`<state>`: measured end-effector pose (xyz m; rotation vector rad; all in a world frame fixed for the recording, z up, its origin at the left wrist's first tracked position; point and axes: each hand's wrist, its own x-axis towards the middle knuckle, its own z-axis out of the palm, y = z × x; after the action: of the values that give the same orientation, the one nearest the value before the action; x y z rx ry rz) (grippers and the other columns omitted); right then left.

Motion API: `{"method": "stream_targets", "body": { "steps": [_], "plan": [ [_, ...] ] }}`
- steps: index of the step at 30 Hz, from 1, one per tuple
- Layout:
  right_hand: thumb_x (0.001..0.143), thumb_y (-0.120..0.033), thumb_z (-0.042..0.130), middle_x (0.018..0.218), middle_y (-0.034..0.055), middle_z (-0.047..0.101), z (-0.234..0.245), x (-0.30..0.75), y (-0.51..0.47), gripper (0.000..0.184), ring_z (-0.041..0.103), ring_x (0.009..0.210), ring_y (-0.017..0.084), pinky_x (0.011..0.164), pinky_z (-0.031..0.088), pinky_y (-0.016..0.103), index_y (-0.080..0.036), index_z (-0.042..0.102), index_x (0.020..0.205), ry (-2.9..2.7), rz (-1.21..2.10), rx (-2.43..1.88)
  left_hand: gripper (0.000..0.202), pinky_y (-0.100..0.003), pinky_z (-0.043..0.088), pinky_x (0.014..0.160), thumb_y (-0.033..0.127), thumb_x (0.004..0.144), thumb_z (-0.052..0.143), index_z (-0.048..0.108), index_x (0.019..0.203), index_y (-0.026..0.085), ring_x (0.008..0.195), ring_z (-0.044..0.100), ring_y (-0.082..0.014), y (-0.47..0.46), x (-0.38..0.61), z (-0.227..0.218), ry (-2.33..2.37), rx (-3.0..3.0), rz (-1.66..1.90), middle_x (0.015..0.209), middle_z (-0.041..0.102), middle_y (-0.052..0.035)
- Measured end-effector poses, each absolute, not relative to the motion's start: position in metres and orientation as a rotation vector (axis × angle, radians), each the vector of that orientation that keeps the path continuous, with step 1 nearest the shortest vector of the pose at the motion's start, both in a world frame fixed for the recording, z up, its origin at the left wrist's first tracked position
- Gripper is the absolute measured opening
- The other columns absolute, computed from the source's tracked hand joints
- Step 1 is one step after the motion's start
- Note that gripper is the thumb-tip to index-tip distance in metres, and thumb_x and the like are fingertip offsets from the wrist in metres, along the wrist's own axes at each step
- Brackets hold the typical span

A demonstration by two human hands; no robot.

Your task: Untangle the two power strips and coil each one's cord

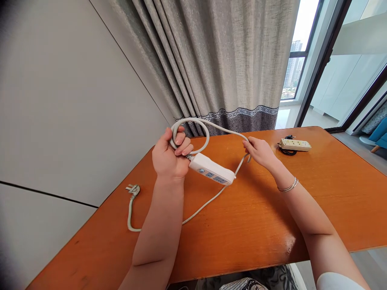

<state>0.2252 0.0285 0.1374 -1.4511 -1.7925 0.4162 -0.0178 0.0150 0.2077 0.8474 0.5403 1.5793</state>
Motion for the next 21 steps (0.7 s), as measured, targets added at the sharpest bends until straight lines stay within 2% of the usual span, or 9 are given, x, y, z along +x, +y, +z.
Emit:
{"method": "stream_targets", "body": {
  "steps": [4,7,9,12,16,19,21],
  "plan": [
    [0.098,-0.054,0.041,0.070,0.0038,0.069,0.145,0.232,0.024,0.045,0.064,0.066,0.018,0.066,0.044,0.029,-0.021,0.057,0.072,-1.692,0.316,-1.435,0.043,-0.013,0.025,0.034,0.022,0.102,0.036,0.062,0.069,0.013,0.033,0.024,-0.0013,0.010,-0.018,0.214,0.544,0.828,1.545,0.049,0.035,0.0062],
    [0.095,-0.060,0.042,0.064,0.0013,0.061,0.151,0.235,0.021,0.046,0.059,0.062,0.016,0.061,0.041,0.028,-0.021,0.058,0.076,-1.544,0.278,-1.351,0.048,-0.012,0.025,0.033,0.020,0.104,0.030,0.062,0.069,0.011,0.033,0.023,-0.0009,0.009,-0.019,0.216,0.522,0.789,1.506,0.049,0.034,0.0064],
    [0.093,-0.058,0.048,0.059,-0.0017,0.051,0.155,0.238,0.018,0.042,0.051,0.058,0.015,0.057,0.036,0.027,-0.022,0.056,0.074,-1.485,0.209,-1.299,0.047,-0.012,0.025,0.033,0.021,0.104,0.030,0.061,0.070,0.011,0.033,0.023,-0.0007,0.010,-0.022,0.217,0.501,0.752,1.476,0.050,0.034,0.0068],
    [0.089,-0.047,0.057,0.057,-0.0043,0.042,0.162,0.245,0.016,0.032,0.040,0.056,0.012,0.056,0.030,0.027,-0.022,0.052,0.070,-1.489,0.087,-1.298,0.042,-0.011,0.025,0.034,0.024,0.104,0.035,0.059,0.072,0.012,0.033,0.024,-0.0007,0.012,-0.028,0.218,0.465,0.691,1.468,0.050,0.033,0.0079],
    [0.089,-0.037,0.059,0.059,-0.0044,0.045,0.164,0.253,0.016,0.021,0.040,0.057,0.012,0.057,0.031,0.027,-0.021,0.056,0.075,-1.513,0.060,-1.320,0.039,-0.011,0.024,0.034,0.025,0.104,0.037,0.058,0.074,0.013,0.033,0.025,-0.0008,0.015,-0.035,0.217,0.433,0.648,1.517,0.050,0.033,0.0086],
    [0.090,-0.037,0.058,0.062,-0.0041,0.049,0.162,0.250,0.015,0.016,0.042,0.057,0.012,0.056,0.032,0.027,-0.021,0.061,0.089,-1.556,0.059,-1.258,0.040,-0.011,0.025,0.035,0.025,0.104,0.035,0.058,0.074,0.013,0.034,0.026,-0.0009,0.017,-0.033,0.216,0.450,0.638,1.558,0.051,0.034,0.0082],
    [0.092,-0.037,0.056,0.066,-0.0021,0.054,0.161,0.244,0.012,0.019,0.047,0.059,0.013,0.058,0.034,0.027,-0.021,0.063,0.099,-1.585,-0.020,-1.228,0.041,-0.012,0.027,0.036,0.026,0.104,0.034,0.058,0.073,0.014,0.034,0.027,-0.0013,0.018,-0.030,0.216,0.483,0.636,1.580,0.051,0.036,0.0074]
  ]
}}
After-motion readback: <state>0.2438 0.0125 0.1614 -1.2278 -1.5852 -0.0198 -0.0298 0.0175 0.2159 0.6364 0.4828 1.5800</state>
